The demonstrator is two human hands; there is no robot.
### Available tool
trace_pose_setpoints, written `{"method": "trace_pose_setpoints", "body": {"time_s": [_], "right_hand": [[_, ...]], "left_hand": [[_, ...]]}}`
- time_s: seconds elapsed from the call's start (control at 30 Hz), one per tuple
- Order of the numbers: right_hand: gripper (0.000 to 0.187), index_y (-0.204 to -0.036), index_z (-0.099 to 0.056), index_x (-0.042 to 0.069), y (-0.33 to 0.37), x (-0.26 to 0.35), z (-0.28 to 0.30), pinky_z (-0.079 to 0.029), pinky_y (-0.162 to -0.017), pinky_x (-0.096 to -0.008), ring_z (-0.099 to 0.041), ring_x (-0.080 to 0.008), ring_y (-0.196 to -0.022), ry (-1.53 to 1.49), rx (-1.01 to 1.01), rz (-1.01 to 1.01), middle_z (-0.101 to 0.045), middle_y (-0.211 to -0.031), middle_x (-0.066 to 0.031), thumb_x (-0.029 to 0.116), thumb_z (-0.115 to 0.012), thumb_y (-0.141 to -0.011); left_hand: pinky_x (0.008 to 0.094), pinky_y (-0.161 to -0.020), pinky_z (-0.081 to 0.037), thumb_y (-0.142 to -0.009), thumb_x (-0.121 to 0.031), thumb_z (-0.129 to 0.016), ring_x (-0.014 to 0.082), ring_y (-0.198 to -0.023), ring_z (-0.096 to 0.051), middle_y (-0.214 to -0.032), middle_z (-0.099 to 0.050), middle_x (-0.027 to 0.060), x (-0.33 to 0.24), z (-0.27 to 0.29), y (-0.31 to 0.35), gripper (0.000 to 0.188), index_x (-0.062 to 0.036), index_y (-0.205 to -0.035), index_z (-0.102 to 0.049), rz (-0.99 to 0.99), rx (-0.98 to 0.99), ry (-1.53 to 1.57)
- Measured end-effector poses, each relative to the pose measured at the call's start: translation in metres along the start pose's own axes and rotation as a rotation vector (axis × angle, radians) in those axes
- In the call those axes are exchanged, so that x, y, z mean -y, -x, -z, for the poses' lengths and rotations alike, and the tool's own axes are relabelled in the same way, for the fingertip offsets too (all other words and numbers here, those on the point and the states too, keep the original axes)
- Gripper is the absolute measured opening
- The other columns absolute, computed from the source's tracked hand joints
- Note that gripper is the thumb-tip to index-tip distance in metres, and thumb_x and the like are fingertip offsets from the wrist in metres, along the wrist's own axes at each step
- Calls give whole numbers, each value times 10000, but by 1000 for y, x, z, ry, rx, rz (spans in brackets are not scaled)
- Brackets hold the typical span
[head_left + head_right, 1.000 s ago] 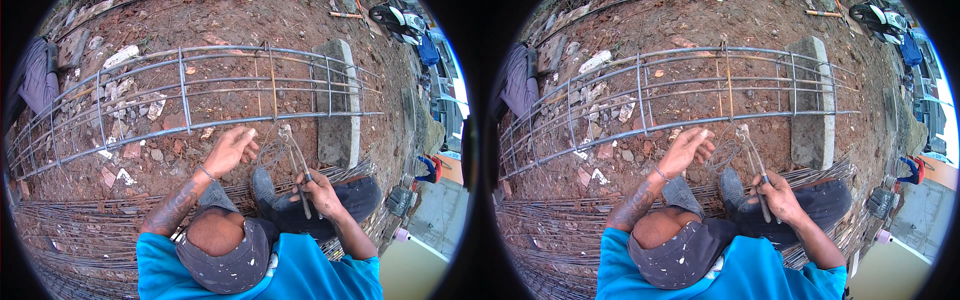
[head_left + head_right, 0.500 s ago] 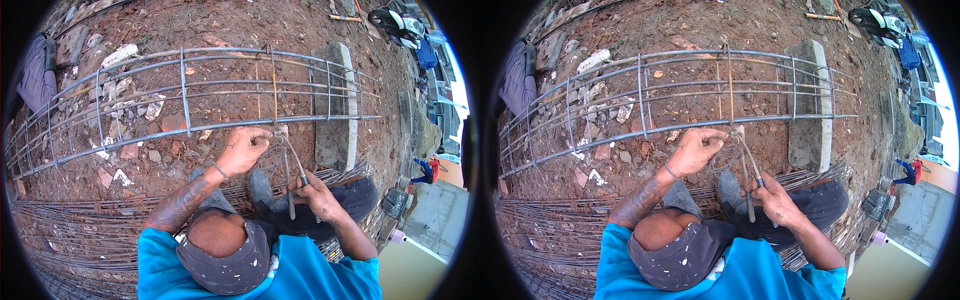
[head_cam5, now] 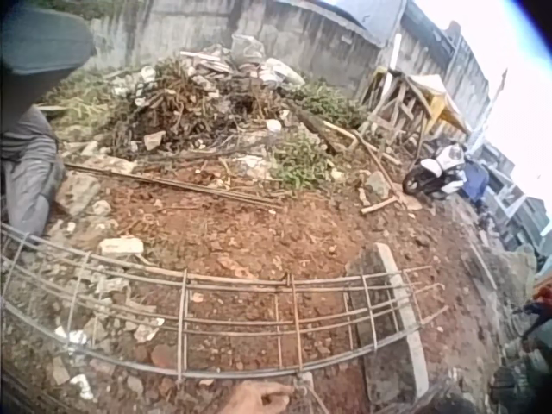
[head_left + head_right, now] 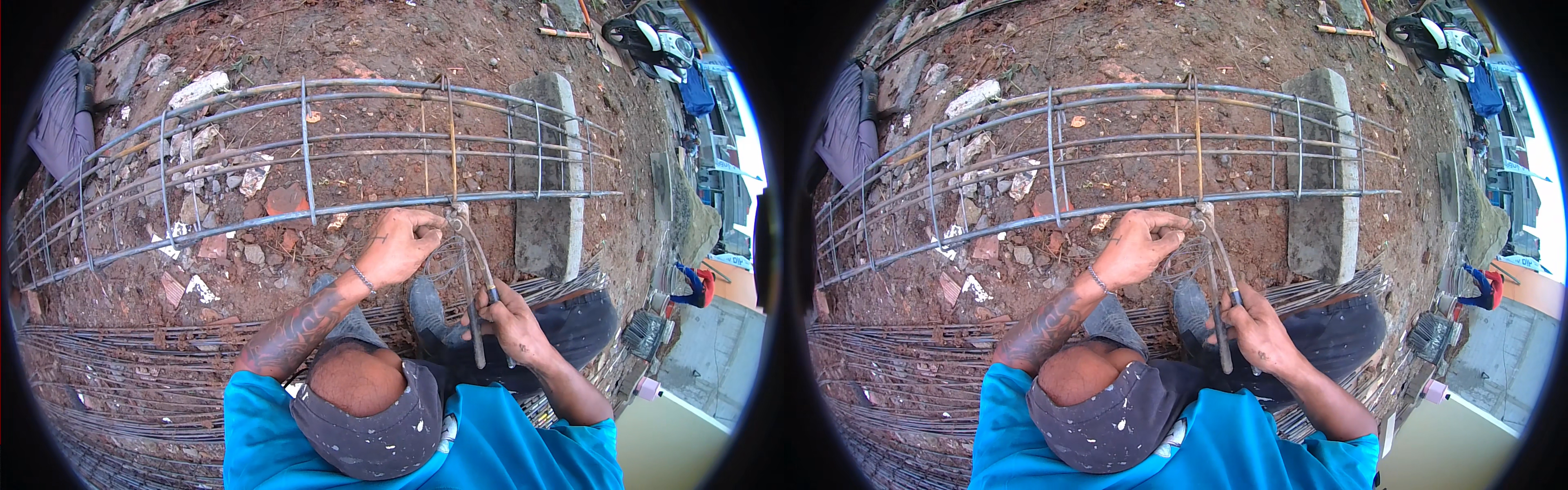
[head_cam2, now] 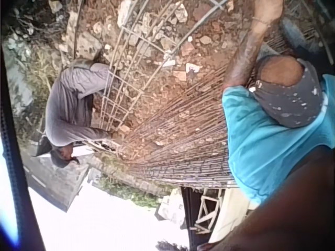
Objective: The person assembles a steel rebar cage by securing rebar pieces together with tie wires, using pliers to twist the wires tight.
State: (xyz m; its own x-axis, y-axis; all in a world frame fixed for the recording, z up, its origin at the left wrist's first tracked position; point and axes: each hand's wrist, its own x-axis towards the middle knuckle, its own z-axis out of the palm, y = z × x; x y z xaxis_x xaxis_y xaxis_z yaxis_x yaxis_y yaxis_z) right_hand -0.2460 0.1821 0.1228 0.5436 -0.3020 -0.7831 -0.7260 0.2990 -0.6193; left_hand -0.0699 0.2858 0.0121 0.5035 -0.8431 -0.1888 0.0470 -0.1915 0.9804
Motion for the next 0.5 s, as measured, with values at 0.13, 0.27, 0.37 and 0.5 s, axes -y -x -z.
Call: {"method": "trace_pose_setpoints", "body": {"time_s": [0.13, 0.27, 0.37, 0.5], "right_hand": [[96, -934, -439, 27, 0, -3, -2, -546, -659, -320, -594, -168, -749, 60, -36, 2, -535, -811, -91, 87, -399, -871], [108, -938, -443, 29, -1, -12, -7, -504, -597, -308, -581, -147, -688, 42, -80, 43, -558, -781, -83, 92, -386, -873], [106, -943, -449, 17, 0, -11, -6, -480, -567, -347, -582, -188, -656, 82, -65, 118, -574, -776, -128, 100, -429, -880], [161, -940, -447, -19, 7, 1, 3, -487, -568, -438, -604, -385, -658, 919, -215, 317, -554, -797, -253, 88, -532, -855]], "left_hand": [[282, -558, -449, -844, -138, -625, 85, -604, -512, -704, -601, 55, -2, 2, 1, 255, 15, -1037, -691, 9, 3, -9], [275, -556, -441, -846, -137, -624, 75, -603, -501, -706, -604, 54, -3, 3, 1, 254, 14, -1039, -690, 39, 16, -28], [287, -553, -464, -844, -139, -617, 109, -562, -529, -666, -595, 65, -5, 2, 3, 250, 28, -1016, -689, -9, -1, -43], [395, -844, -474, -709, -156, -689, 295, -929, -605, -996, -620, 163, -39, -5, 13, 455, 2, -1129, -616, -255, -30, -322]]}}
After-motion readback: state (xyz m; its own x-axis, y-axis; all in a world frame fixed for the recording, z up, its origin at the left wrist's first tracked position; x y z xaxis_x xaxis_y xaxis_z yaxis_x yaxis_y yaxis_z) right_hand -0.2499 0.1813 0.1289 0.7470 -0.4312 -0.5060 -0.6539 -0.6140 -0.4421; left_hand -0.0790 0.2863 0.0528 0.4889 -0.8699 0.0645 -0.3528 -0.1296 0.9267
